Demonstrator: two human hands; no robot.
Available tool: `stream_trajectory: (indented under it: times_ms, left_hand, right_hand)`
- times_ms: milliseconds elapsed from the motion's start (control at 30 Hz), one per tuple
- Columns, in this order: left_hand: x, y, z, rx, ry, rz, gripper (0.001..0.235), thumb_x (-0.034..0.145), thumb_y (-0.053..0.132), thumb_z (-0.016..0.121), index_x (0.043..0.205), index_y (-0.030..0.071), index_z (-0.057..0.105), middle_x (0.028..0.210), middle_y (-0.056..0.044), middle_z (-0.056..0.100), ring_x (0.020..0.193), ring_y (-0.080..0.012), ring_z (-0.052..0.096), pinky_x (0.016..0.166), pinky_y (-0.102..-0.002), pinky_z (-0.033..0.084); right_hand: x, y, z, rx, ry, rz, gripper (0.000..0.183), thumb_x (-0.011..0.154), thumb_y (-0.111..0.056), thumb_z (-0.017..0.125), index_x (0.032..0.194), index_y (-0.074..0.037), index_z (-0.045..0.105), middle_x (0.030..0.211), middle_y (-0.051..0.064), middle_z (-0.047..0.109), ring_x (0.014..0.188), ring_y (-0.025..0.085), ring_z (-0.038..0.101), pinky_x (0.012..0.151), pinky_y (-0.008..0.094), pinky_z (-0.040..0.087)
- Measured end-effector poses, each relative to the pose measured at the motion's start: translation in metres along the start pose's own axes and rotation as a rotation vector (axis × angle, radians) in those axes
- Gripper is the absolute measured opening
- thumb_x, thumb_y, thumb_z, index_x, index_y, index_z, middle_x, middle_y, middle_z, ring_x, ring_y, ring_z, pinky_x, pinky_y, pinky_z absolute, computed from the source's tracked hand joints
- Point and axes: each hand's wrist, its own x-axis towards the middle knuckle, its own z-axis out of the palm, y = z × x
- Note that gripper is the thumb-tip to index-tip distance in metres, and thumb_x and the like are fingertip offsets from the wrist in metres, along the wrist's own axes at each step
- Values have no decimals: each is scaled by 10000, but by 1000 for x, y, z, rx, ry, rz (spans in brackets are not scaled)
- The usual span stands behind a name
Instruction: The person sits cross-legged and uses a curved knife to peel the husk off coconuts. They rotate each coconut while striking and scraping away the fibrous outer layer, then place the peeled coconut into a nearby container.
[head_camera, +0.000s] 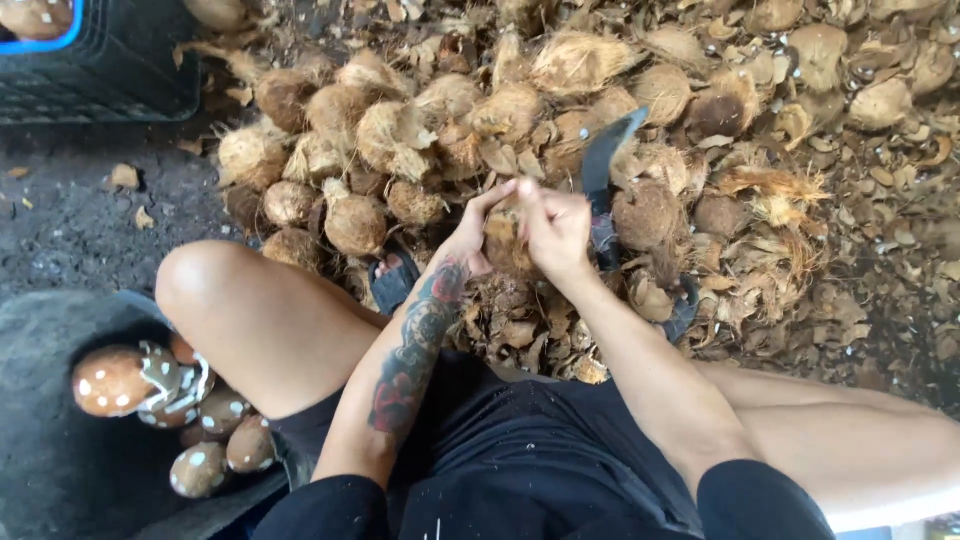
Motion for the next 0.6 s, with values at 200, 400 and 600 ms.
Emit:
stream_trajectory:
  times_ms: [200, 400, 600]
  left_hand:
    - [-12, 12, 31, -104, -175, -132, 819, 745, 593, 846, 1330, 48, 668, 1183, -177, 744, 1048, -355, 694, 942, -560, 570]
    - [-24, 42, -2, 1112, -540, 1198, 1547, 474, -93, 1029, 1694, 256, 144, 1671, -228, 340, 1470, -441, 514, 1216, -631, 503]
    - [-60, 76, 77, 1223, -890, 64, 1018, 717, 539, 822, 1519, 67, 410, 1614, -216, 467, 1504, -390, 458, 1285, -562, 317]
  right_hand:
    - [47, -82, 8, 356, 305, 372, 747, 1165, -466, 404, 464, -210, 445, 356, -40, 384, 310, 123, 449, 466, 229, 438]
    - [75, -155, -9, 850, 544, 548, 636, 1072, -404, 514, 481, -175, 463, 396, -54, 376, 320, 106, 382, 370, 263, 304]
    - [79, -175, -12, 495, 128, 533, 639, 1035, -488, 568, 489, -175, 455, 401, -34, 356, 290, 138, 401, 355, 289, 388]
